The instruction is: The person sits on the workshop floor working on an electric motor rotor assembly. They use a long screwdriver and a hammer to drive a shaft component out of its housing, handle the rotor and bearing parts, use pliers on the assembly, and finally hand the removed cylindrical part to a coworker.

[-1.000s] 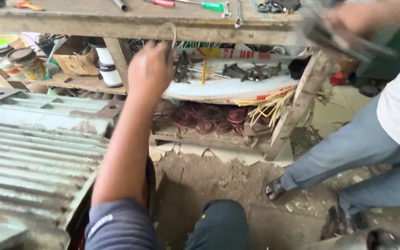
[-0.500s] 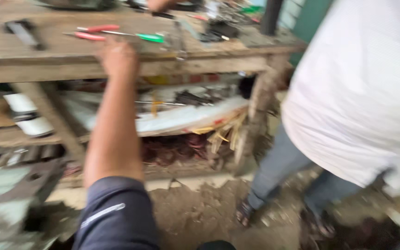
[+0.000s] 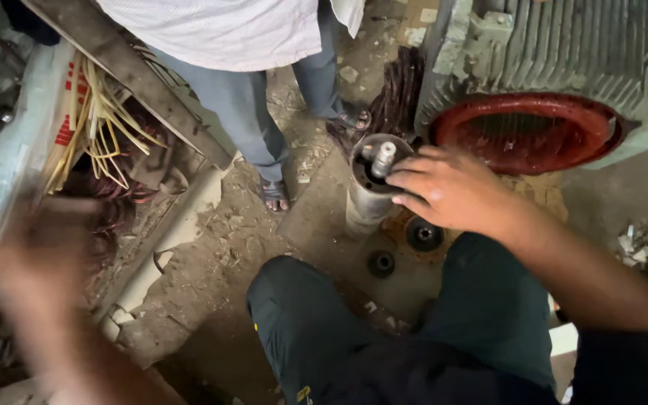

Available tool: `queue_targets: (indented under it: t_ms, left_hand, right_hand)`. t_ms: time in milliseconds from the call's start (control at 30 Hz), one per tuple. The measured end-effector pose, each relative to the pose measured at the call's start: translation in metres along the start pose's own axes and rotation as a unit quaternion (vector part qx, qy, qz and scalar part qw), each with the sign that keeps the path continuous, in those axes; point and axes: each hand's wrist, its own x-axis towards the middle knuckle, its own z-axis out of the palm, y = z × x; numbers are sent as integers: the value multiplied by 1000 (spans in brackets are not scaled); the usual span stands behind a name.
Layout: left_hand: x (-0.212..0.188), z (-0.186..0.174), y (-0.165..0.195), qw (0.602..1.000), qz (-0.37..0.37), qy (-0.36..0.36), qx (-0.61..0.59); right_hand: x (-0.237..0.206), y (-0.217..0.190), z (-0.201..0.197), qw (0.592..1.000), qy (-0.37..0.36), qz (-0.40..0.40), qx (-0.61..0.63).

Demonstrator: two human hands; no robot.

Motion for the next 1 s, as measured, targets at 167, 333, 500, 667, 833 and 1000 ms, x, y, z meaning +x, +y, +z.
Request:
queue_targets:
  t_ms: [167, 333, 500, 667, 833, 1000]
  left_hand:
    - [-61, 139, 102, 930, 79, -193, -301]
    - [-29, 176, 162, 911, 204, -340, -114]
    - [17, 149, 207, 869, 252, -424, 34]
    - [13, 186, 206, 835, 233, -484, 121]
    - [9, 194, 208, 828, 241, -481, 159]
    - [15, 195, 201, 852, 317, -411, 65]
  right_hand:
    - [6, 8, -7, 997, -70, 19, -39]
    - [10, 31, -11, 992, -109, 40, -42]
    - [25, 35, -16, 973, -210, 86, -33]
    - [35, 40, -12, 954, -276, 71, -89]
    - [38, 47, -8, 956, -283, 71, -42]
    - [37, 61, -5, 966, -256, 41, -10]
